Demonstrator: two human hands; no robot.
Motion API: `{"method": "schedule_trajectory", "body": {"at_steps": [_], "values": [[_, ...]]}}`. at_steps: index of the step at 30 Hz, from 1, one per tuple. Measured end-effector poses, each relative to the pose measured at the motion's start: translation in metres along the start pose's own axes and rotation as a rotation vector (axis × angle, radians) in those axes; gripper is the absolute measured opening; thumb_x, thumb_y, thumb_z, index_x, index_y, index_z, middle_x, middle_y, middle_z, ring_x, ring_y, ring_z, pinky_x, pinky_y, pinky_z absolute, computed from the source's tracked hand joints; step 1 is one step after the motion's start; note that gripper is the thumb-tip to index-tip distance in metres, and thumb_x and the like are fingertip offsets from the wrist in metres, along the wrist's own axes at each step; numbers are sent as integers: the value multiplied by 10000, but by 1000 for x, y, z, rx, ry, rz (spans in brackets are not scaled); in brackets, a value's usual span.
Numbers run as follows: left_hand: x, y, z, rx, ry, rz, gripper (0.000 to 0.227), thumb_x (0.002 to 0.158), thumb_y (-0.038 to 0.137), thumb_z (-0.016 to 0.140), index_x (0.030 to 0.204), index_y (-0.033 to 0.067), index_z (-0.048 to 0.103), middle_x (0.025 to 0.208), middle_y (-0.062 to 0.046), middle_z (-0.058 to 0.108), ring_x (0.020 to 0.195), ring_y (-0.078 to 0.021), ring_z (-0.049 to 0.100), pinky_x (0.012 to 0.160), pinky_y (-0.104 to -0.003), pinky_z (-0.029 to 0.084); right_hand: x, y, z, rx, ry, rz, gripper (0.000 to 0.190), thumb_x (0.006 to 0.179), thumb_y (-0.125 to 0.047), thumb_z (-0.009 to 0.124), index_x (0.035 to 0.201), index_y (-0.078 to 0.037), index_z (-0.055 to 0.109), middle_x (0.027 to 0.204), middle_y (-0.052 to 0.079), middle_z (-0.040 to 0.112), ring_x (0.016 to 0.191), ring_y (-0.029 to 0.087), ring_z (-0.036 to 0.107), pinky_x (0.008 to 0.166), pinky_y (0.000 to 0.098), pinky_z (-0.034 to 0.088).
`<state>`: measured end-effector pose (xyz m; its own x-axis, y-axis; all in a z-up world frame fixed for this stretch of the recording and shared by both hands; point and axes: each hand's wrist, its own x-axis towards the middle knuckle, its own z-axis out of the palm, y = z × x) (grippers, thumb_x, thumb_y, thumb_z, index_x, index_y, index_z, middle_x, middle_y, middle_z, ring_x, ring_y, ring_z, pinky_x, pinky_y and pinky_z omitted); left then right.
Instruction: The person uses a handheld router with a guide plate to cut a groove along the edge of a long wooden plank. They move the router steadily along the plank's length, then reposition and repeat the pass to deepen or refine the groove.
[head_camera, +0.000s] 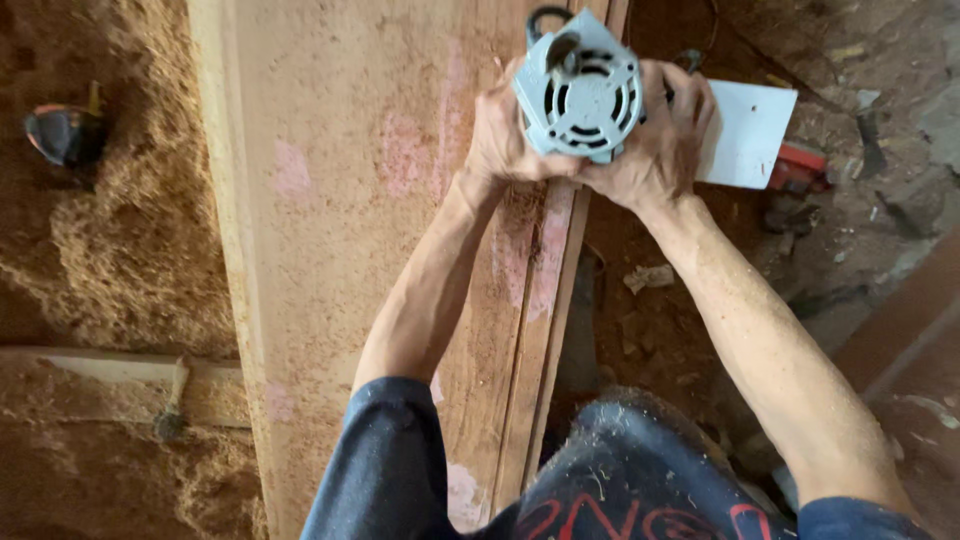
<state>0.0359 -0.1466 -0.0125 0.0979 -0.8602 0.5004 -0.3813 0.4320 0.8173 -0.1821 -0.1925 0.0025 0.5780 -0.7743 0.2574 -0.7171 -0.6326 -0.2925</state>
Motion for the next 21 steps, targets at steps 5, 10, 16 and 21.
{"method": "schedule_trajectory", "body": {"at_steps": [5, 10, 16, 21], "values": [[-13, -1, -1, 27, -52, -33, 1010, 742, 724, 814, 1343, -32, 519, 1211, -188, 695, 1073, -339, 741, 954, -418, 640, -7, -9, -4, 118, -52, 27, 1094, 669, -816, 870, 1389, -91, 480, 1328, 125, 476, 1286, 303, 395, 1097, 557, 354], [-44, 1, 2, -25, -75, -49, 959, 747, 654, 855, 1339, -27, 530, 1228, -198, 697, 1073, -340, 754, 969, -417, 608, -32, -28, -13, 133, -24, 75, 986, 687, -736, 880, 1335, -105, 489, 1327, 155, 451, 1277, 320, 383, 1110, 603, 313], [-82, 14, -5, 47, -70, -5, 887, 690, 521, 881, 1340, 8, 563, 1284, -212, 670, 1179, -405, 696, 1084, -454, 569, -61, -44, -23, 5, -81, -42, 860, 791, -606, 908, 1392, -124, 525, 1382, 98, 475, 1389, 309, 369, 1185, 603, 300], [-102, 45, -6, 49, -95, -49, 749, 732, 421, 862, 1312, 25, 601, 1257, -183, 691, 1149, -371, 710, 1045, -432, 581, -87, -63, -33, 65, -5, -43, 944, 703, -621, 897, 1408, -139, 494, 1356, 152, 467, 1344, 344, 378, 1137, 648, 314]]}}
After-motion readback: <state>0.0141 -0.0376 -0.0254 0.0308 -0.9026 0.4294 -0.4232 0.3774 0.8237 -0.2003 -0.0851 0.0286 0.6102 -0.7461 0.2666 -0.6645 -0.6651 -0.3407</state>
